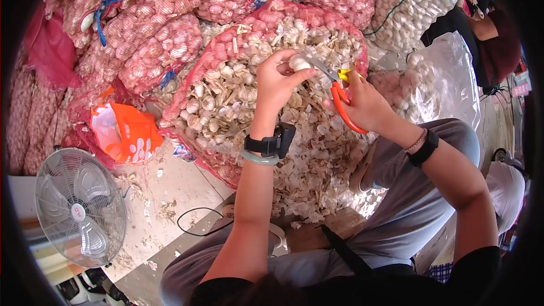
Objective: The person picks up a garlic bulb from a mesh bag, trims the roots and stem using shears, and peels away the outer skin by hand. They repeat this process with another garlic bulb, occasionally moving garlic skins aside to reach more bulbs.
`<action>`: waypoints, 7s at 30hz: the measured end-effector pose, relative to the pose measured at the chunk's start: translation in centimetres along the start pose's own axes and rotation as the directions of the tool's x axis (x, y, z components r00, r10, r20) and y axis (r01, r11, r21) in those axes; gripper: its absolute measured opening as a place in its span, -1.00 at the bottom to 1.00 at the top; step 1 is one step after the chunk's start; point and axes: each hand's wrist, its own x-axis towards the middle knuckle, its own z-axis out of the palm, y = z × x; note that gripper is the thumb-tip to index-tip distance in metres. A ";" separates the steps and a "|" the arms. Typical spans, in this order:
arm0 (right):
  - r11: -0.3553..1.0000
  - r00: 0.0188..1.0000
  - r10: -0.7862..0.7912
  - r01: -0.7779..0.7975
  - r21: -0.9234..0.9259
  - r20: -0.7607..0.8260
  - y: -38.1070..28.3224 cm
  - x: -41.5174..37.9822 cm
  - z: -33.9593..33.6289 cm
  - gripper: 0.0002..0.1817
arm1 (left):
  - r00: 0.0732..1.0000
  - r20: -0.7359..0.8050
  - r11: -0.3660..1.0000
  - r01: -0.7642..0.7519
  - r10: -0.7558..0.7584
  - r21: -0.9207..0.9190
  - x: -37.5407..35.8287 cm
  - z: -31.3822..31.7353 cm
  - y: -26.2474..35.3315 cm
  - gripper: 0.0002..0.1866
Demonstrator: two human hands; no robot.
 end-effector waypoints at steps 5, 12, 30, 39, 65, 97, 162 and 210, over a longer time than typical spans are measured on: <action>0.986 0.974 0.161 -0.164 0.008 0.156 -1.2 0.4 -1.4 -0.20 | 1.000 -0.014 1.000 -0.021 0.021 0.022 0.0 0.2 -0.1 -0.59; 0.987 0.978 0.157 -0.162 0.022 0.138 -0.5 0.7 -1.3 -0.23 | 0.999 -0.024 0.998 0.024 -0.022 0.057 -0.2 0.0 -0.4 -0.59; 0.986 0.998 -0.053 0.048 -0.161 -0.026 0.4 0.6 -1.8 -0.13 | 0.993 -0.120 0.975 -0.039 0.012 -0.221 0.1 -0.5 0.4 -0.51; 0.893 0.984 -0.142 0.082 -0.442 -0.104 0.9 0.6 -2.1 -0.08 | 0.999 -0.051 0.974 -0.019 0.008 -0.226 0.1 -1.0 0.3 -0.50; 0.975 0.987 0.144 -0.131 -0.178 0.064 1.1 1.6 -3.3 -0.20 | 0.999 -0.018 0.941 0.024 -0.032 -0.339 0.1 -0.7 0.1 -0.49; 0.858 0.990 -0.023 0.091 0.506 -0.139 0.7 -2.0 -13.6 -0.76 | 0.942 0.213 0.966 0.246 -0.258 0.082 -4.9 11.9 14.0 -0.58; 0.977 0.958 -0.201 0.181 0.111 0.204 -2.0 -7.1 -6.4 -0.21 | 0.876 -0.358 0.858 0.113 -0.324 -0.500 -14.0 3.7 10.3 -0.74; 0.983 0.899 -0.040 -0.042 0.177 0.436 -2.2 -4.2 -6.7 -0.42 | 0.901 -0.273 0.940 0.306 -0.338 -0.153 -12.5 3.1 10.9 -0.46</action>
